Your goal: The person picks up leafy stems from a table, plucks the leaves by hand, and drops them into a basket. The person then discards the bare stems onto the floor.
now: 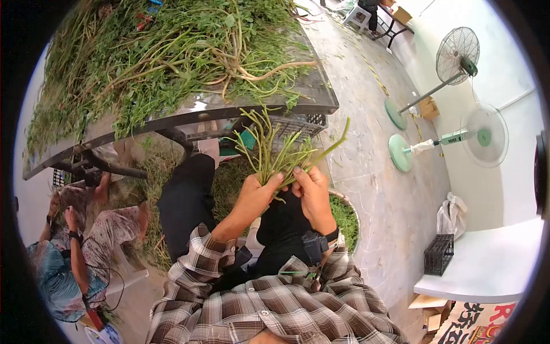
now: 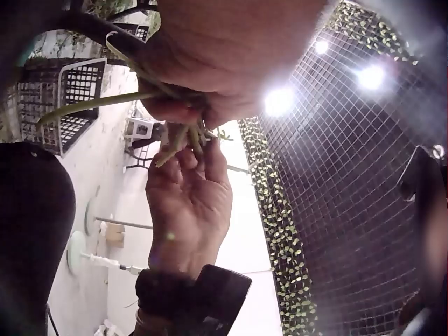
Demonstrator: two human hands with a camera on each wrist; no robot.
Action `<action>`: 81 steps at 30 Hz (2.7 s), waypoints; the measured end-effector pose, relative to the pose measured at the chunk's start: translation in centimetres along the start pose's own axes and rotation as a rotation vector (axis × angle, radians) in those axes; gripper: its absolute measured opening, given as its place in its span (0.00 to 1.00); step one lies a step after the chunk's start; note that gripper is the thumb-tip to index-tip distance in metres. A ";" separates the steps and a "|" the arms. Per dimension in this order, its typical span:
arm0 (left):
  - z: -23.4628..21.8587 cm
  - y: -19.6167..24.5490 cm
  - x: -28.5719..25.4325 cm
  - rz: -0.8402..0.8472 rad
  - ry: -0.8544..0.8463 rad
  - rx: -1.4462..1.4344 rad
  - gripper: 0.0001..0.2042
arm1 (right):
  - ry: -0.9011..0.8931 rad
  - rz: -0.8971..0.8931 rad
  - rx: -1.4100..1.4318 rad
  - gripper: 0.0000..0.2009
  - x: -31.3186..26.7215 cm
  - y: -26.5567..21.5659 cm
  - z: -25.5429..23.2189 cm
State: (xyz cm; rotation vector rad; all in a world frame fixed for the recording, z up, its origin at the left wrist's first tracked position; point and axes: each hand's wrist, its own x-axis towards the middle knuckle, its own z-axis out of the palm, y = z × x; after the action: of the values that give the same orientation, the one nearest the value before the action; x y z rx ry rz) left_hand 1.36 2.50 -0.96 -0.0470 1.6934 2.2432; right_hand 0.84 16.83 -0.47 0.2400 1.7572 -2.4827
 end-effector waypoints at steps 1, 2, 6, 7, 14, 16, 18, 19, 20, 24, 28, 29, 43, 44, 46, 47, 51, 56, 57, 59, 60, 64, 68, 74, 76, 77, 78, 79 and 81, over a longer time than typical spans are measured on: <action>0.0 0.1 0.0 0.015 0.023 -0.006 0.12 | 0.000 -0.023 -0.019 0.06 0.0 0.2 -0.1; 0.0 0.1 0.0 0.016 0.026 -0.007 0.12 | 0.002 -0.045 -0.038 0.05 0.0 0.3 -0.1; 0.0 -0.5 0.1 0.081 -0.030 0.105 0.12 | -0.005 -0.081 -0.126 0.06 -0.4 0.0 -0.1; 0.0 -0.6 0.1 0.110 -0.043 0.142 0.12 | -0.017 -0.126 -0.178 0.06 -0.6 0.0 0.2; 0.0 -0.5 0.2 0.044 0.001 0.033 0.11 | 0.035 -0.212 -0.316 0.07 -1.3 -0.2 1.3; 0.1 -0.6 0.4 0.010 0.074 -0.022 0.10 | 0.031 -0.265 -0.375 0.06 -1.3 0.6 1.2; 0.1 -0.8 0.4 -0.016 0.085 -0.043 0.10 | 0.024 -0.318 -0.435 0.06 -1.5 0.5 1.5; 0.1 -0.8 0.3 -0.041 0.093 -0.065 0.09 | 0.021 -0.351 -0.490 0.05 -1.9 -0.2 2.1; 0.1 -0.7 0.3 -0.042 0.094 -0.064 0.09 | 0.019 -0.383 -0.545 0.05 -2.2 -0.5 2.4; 0.3 -0.8 0.3 -0.025 0.135 -0.074 0.11 | -0.036 -0.533 -0.718 0.04 -2.4 -0.3 2.0; -0.5 -1.5 1.3 0.040 0.160 -0.177 0.11 | -0.159 -0.569 -0.756 0.03 -3.9 -0.4 2.8; -0.7 -1.5 1.4 0.045 0.162 -0.174 0.11 | -0.115 -0.518 -0.653 0.03 -3.9 -0.2 3.0; 0.1 -0.9 0.2 0.019 -0.191 -0.013 0.11 | -0.034 -0.004 -0.003 0.15 -0.6 -0.5 -0.4; 0.1 -0.9 0.2 0.018 -0.191 -0.011 0.11 | -0.090 0.010 0.007 0.14 -0.5 -0.5 -0.4; 0.0 -0.8 0.2 -0.002 -0.202 0.054 0.12 | -0.144 0.025 0.017 0.13 -0.5 -0.5 -0.5; 0.1 -0.8 0.1 -0.004 -0.204 0.055 0.12 | -0.145 0.037 -0.001 0.12 -0.5 -0.6 -0.5; 0.2 -0.3 0.1 -0.037 -0.153 -0.026 0.14 | -0.044 -0.003 0.044 0.09 0.0 0.4 -0.9; 0.1 -1.0 0.6 -0.011 -0.066 -0.146 0.14 | -0.007 -0.034 0.081 0.08 -0.8 -0.2 -0.3; 0.0 -1.0 0.6 -0.037 -0.059 -0.159 0.14 | 0.015 -0.058 0.039 0.08 -1.2 -0.7 0.1; -0.1 -1.0 0.7 -0.067 -0.052 -0.173 0.14 | -0.031 -0.147 -0.145 0.08 -1.5 -0.7 0.0; -0.2 -0.9 0.6 -0.054 -0.065 -0.147 0.13 | -0.077 -0.237 -0.330 0.09 -1.7 -0.8 -0.1; 0.3 -0.1 0.3 -0.031 -0.072 -0.207 0.12 | -0.042 -0.155 -0.392 0.08 -1.7 -1.7 0.3; 0.0 -1.6 0.8 0.008 -0.057 -0.246 0.10 | -0.147 -0.259 -0.522 0.07 -2.6 -1.3 1.9; -1.1 -2.3 2.0 0.019 0.115 -0.329 0.10 | -0.229 -0.413 -0.618 0.09 -5.1 -1.9 3.6; -0.8 -1.1 1.2 0.015 0.064 -0.306 0.10 | -0.070 -0.185 -0.414 0.08 -4.1 -2.2 2.8; -0.6 -0.7 0.8 0.011 0.012 -0.288 0.11 | 0.036 -0.071 -0.386 0.07 -2.8 -1.4 1.5; -0.6 -1.0 0.9 0.026 -0.032 -0.277 0.11 | 0.035 -0.053 -0.250 0.08 -2.0 -1.2 0.7; -0.5 -1.0 0.8 0.029 -0.035 -0.279 0.11 | 0.031 -0.034 -0.115 0.09 -1.3 -1.1 0.1; -0.4 -0.9 0.7 -0.014 -0.128 -0.161 0.11 | 0.074 0.006 -0.078 0.12 -0.9 -1.0 -0.1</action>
State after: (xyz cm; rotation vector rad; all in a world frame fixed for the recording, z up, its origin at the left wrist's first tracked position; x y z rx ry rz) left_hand 0.91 2.51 -2.07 0.0457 1.4414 2.3142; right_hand 1.52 17.27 0.61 0.3338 1.8745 -2.4246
